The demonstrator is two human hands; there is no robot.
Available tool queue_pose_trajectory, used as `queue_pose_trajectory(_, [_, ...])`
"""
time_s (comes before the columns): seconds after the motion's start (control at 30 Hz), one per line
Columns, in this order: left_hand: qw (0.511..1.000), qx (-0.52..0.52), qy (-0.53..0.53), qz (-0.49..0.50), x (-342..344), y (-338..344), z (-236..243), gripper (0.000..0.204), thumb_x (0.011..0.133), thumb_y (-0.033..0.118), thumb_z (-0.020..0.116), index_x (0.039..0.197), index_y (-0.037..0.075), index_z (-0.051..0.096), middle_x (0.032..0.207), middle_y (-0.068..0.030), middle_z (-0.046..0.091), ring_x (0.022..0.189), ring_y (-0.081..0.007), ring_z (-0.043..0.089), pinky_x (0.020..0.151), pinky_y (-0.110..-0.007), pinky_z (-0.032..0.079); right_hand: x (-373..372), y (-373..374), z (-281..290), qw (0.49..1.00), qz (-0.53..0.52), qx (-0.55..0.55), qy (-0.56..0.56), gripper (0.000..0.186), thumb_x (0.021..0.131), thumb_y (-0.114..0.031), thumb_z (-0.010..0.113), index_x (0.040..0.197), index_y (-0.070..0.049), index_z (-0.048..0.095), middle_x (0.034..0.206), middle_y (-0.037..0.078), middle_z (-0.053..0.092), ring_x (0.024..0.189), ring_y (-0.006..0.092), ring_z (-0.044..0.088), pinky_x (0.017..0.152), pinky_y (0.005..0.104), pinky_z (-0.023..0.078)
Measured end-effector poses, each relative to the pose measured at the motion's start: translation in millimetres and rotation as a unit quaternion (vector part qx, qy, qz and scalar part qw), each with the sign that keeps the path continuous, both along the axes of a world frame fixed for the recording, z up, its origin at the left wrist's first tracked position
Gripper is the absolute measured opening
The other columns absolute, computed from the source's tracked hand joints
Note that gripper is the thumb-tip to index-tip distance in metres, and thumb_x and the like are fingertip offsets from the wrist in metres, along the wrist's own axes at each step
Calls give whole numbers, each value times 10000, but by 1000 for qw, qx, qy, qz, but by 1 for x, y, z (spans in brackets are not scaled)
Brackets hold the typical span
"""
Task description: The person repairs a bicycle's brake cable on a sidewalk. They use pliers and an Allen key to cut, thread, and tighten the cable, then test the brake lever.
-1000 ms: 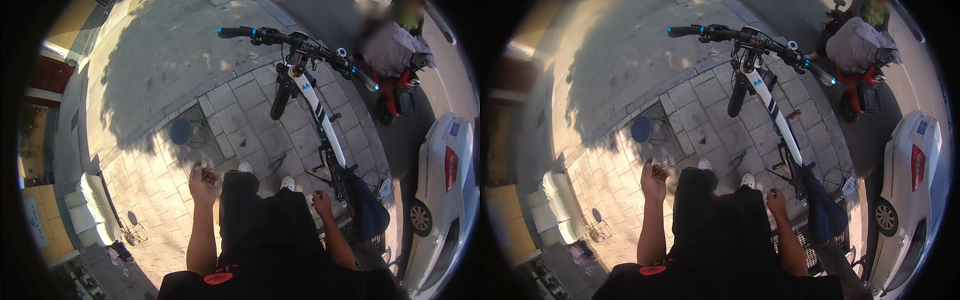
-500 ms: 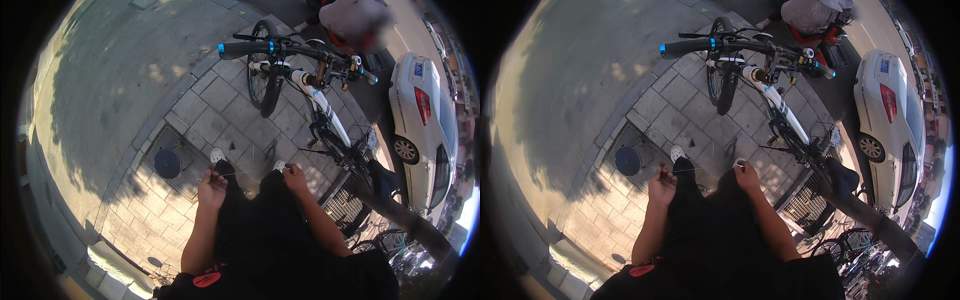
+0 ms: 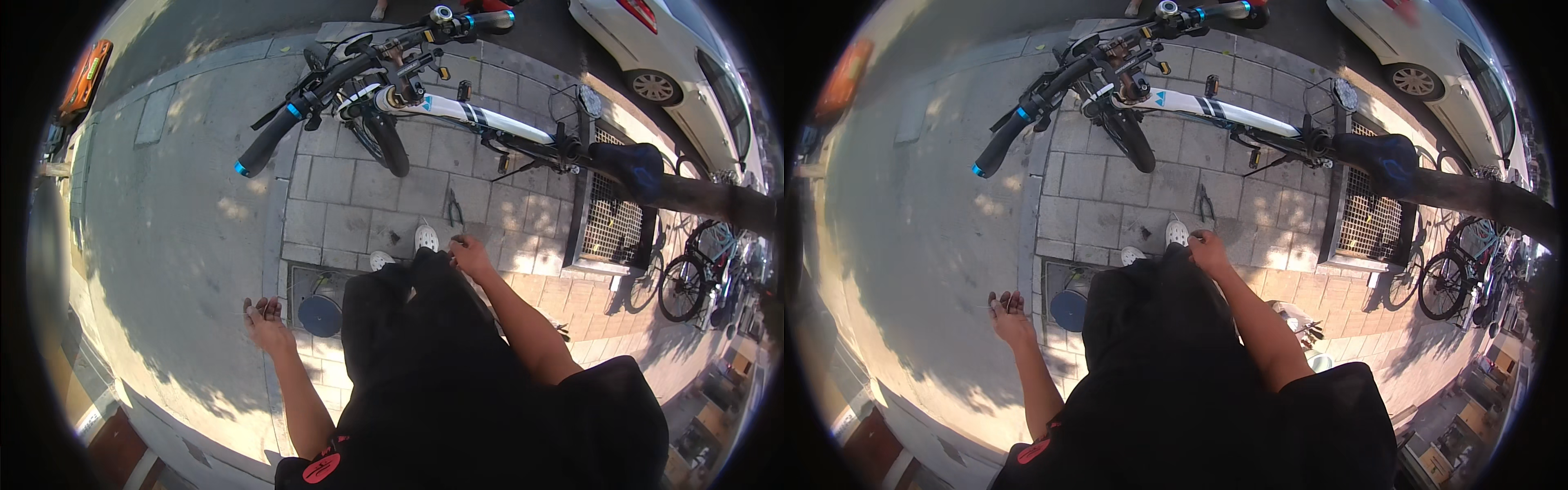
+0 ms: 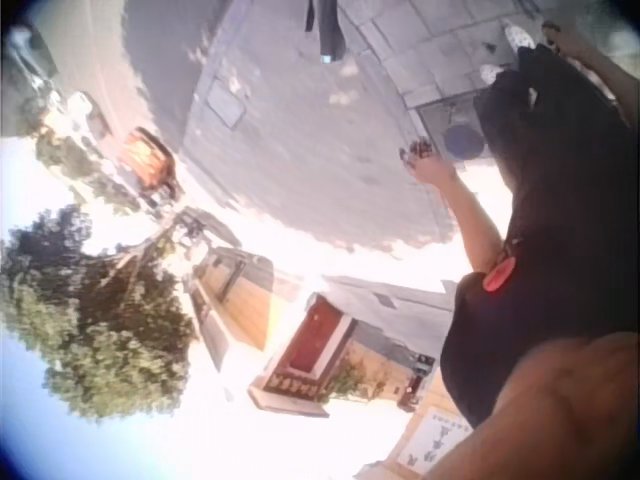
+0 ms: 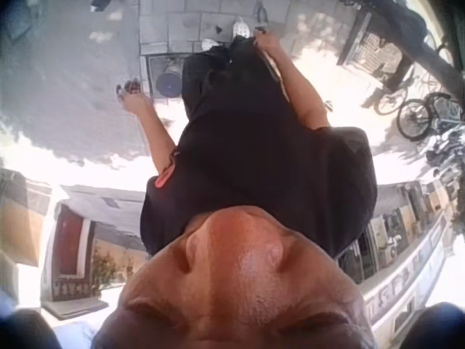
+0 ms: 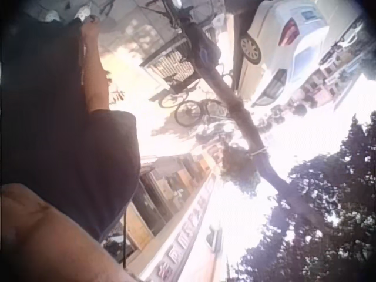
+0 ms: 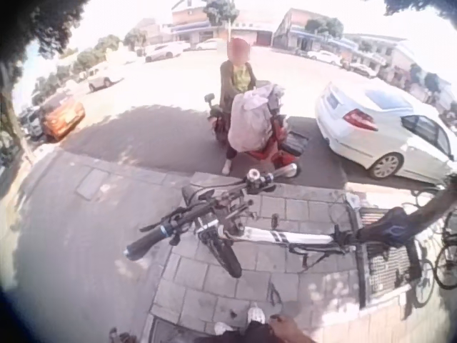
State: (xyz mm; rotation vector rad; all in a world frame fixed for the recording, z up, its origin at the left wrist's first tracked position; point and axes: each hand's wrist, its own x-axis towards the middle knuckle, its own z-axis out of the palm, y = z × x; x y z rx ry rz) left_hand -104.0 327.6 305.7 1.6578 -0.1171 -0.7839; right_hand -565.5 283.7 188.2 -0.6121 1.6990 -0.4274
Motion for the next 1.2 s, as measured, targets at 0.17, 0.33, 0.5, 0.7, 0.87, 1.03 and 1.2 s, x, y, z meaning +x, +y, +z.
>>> queue_pose_trajectory(0.17, [995, 11, -86, 53, 59, -25, 16, 409, 1148, 267, 428, 1464, 8, 459, 1167, -160, 632, 1027, -314, 689, 906, -434, 576, -22, 35, -14, 987, -155, 26, 16, 371, 970, -232, 638, 1231, 27, 692, 853, 121, 734, 620, 182, 698, 557, 328, 552])
queue_pose_trajectory(0.33, [990, 31, -132, 32, 155, -59, -20, 438, 1144, 271, 410, 1434, -54, 443, 1222, -214, 624, 1083, -376, 686, 940, -474, 608, -33, 105, -15, 956, -275, 93, 46, 414, 1009, -265, 627, 1343, -22, 645, 965, 105, 728, 703, 211, 711, 599, 359, 570])
queue_pose_trajectory(0.5, [987, 68, -141, 40, 261, -99, -44, 465, 1138, 247, 389, 1453, -95, 416, 1257, -243, 623, 1083, -410, 697, 942, -485, 637, 31, 196, -11, 909, -386, 141, 74, 375, 1008, -228, 613, 1316, -16, 646, 975, 103, 722, 720, 221, 716, 594, 373, 566])
queue_pose_trajectory(0.7, [978, 98, -170, 76, 337, -121, -45, 478, 1128, 222, 379, 1466, -116, 392, 1247, -261, 637, 1113, -436, 699, 960, -510, 649, 120, 232, 19, 870, -459, 169, 61, 421, 1001, -256, 624, 1342, -9, 630, 1018, 126, 729, 756, 241, 724, 619, 380, 584])
queue_pose_trajectory(0.87, [981, 85, -176, 17, 346, -132, -29, 514, 1108, 211, 363, 1497, -124, 342, 1362, -264, 595, 1191, -454, 666, 1035, -516, 613, 150, 253, 12, 870, -463, 163, 37, 410, 1010, -284, 640, 1320, -15, 635, 1000, 113, 723, 741, 221, 713, 606, 362, 564])
queue_pose_trajectory(1.03, [984, 80, -153, -32, 332, -133, -15, 523, 1105, 204, 365, 1507, -129, 335, 1424, -260, 575, 1217, -453, 655, 1028, -504, 608, 144, 266, -12, 884, -451, 121, 11, 417, 1012, -297, 645, 1318, -13, 634, 963, 106, 707, 717, 185, 682, 607, 341, 547])
queue_pose_trajectory(1.2, [980, 90, -168, -52, 269, -123, 1, 482, 1110, 228, 439, 1452, -109, 396, 1224, -221, 659, 1046, -398, 711, 919, -494, 632, 135, 284, -12, 888, -443, 122, 11, 454, 1012, -333, 647, 1324, -3, 635, 960, 110, 714, 708, 185, 686, 603, 334, 545])
